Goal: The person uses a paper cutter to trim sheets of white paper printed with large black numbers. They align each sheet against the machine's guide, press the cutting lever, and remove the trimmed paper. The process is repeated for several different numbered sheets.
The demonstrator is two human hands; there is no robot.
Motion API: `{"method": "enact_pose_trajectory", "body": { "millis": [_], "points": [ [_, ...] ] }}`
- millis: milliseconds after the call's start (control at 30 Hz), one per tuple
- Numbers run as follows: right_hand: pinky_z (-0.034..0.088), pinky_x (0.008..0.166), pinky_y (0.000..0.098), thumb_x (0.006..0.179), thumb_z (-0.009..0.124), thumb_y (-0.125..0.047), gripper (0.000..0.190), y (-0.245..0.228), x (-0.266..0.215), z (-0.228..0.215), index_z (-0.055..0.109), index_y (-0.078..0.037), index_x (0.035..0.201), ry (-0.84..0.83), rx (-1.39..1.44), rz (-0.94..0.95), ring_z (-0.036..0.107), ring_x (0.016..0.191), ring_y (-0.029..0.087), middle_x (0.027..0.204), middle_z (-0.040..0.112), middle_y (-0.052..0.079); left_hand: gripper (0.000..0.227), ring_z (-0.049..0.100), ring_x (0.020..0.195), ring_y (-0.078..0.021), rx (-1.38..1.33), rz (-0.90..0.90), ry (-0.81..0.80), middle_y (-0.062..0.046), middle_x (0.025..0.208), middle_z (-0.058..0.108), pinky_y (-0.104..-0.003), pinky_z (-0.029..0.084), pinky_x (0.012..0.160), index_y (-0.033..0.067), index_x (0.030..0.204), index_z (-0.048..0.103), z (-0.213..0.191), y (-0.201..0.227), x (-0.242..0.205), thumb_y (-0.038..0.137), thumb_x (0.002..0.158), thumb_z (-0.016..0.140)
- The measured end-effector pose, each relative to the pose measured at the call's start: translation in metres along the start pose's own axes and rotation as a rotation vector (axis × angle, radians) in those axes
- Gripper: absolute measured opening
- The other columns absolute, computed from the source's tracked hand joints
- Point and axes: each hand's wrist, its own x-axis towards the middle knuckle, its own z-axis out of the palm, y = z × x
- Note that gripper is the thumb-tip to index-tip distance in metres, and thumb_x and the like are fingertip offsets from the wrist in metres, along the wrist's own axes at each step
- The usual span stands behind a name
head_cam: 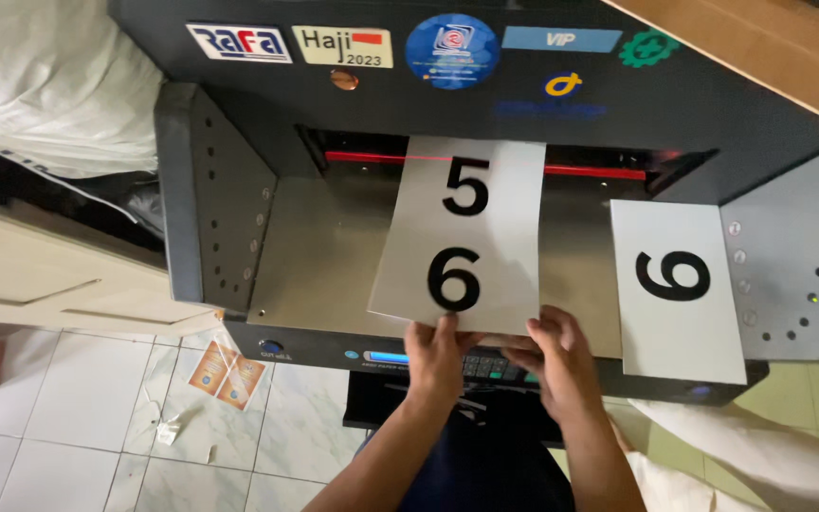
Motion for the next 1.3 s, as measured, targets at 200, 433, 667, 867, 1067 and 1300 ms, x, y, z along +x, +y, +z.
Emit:
{"method": "enact_pose_trajectory", "body": {
  "millis": [200, 433, 667, 867, 1067, 1300],
  "points": [
    [0.058, 0.075, 0.0698, 0.088, 0.066, 0.0, 0.058, 0.012, 0.041, 0.013, 0.049, 0.011, 0.142, 0.018, 0.342, 0.118, 0.065, 0.095, 0.061, 0.127, 0.054, 0.03, 0.041, 0.076, 0.088, -0.0364, -0.015, -0.011, 0.004, -0.024, 0.12, 0.067, -0.046, 0.068, 0.081, -0.0069, 0.141, 0.049, 0.062, 0.062, -0.051, 0.005, 0.103, 0.054],
    [0.062, 0.07, 0.0585, 0.09, 0.068, 0.001, 0.056, 0.027, 0.121, -0.004, 0.052, 0.011, 0.142, 0.044, 0.11, 0.03, 0.067, 0.09, 0.057, 0.135, 0.048, 0.039, 0.042, 0.073, 0.092, -0.0302, 0.152, -0.106, -0.137, -0.021, 0.116, 0.064, -0.042, 0.064, 0.087, -0.0002, 0.128, 0.052, 0.044, 0.065, -0.036, 0.012, 0.093, 0.073],
    [0.065, 0.076, 0.0581, 0.09, 0.065, 0.003, 0.056, 0.018, 0.176, 0.002, 0.049, 0.014, 0.142, -0.031, 0.132, -0.03, 0.063, 0.102, 0.043, 0.13, 0.046, 0.031, 0.038, 0.059, 0.112, -0.0326, 1.361, 1.028, -0.226, -0.009, 0.117, 0.057, -0.044, 0.052, 0.084, 0.0123, 0.126, 0.06, 0.02, 0.072, 0.034, 0.027, 0.092, 0.069],
    [0.063, 0.078, 0.0568, 0.088, 0.064, 0.004, 0.058, -0.001, 0.16, 0.006, 0.046, 0.016, 0.141, -0.046, 0.072, -0.019, 0.06, 0.102, 0.041, 0.125, 0.042, 0.027, 0.039, 0.066, 0.11, -0.0214, 1.824, 1.291, -0.292, 0.001, 0.114, 0.07, -0.041, 0.047, 0.093, 0.0297, 0.122, 0.069, 0.043, 0.09, 0.098, 0.036, 0.085, 0.08],
    [0.065, 0.073, 0.0571, 0.082, 0.066, 0.001, 0.051, -0.005, 0.158, 0.014, 0.055, 0.011, 0.132, -0.097, 0.042, -0.021, 0.062, 0.094, 0.032, 0.114, 0.049, 0.016, 0.033, 0.07, 0.101, -0.0212, 1.774, 1.254, -0.492, 0.002, 0.11, 0.072, -0.043, 0.052, 0.09, 0.0298, 0.113, 0.073, 0.045, 0.09, 0.106, 0.035, 0.081, 0.08],
    [0.062, 0.062, 0.0525, 0.086, 0.081, -0.022, 0.058, -0.04, 0.124, 0.002, 0.059, 0.009, 0.131, -0.048, -0.314, -0.088, 0.071, 0.097, 0.043, 0.115, 0.064, 0.028, 0.031, 0.07, 0.106, -0.0234, 1.777, 1.242, -0.548, 0.0, 0.112, 0.073, -0.046, 0.05, 0.095, 0.0275, 0.109, 0.074, 0.045, 0.082, 0.12, 0.027, 0.08, 0.083]
  ]
}}
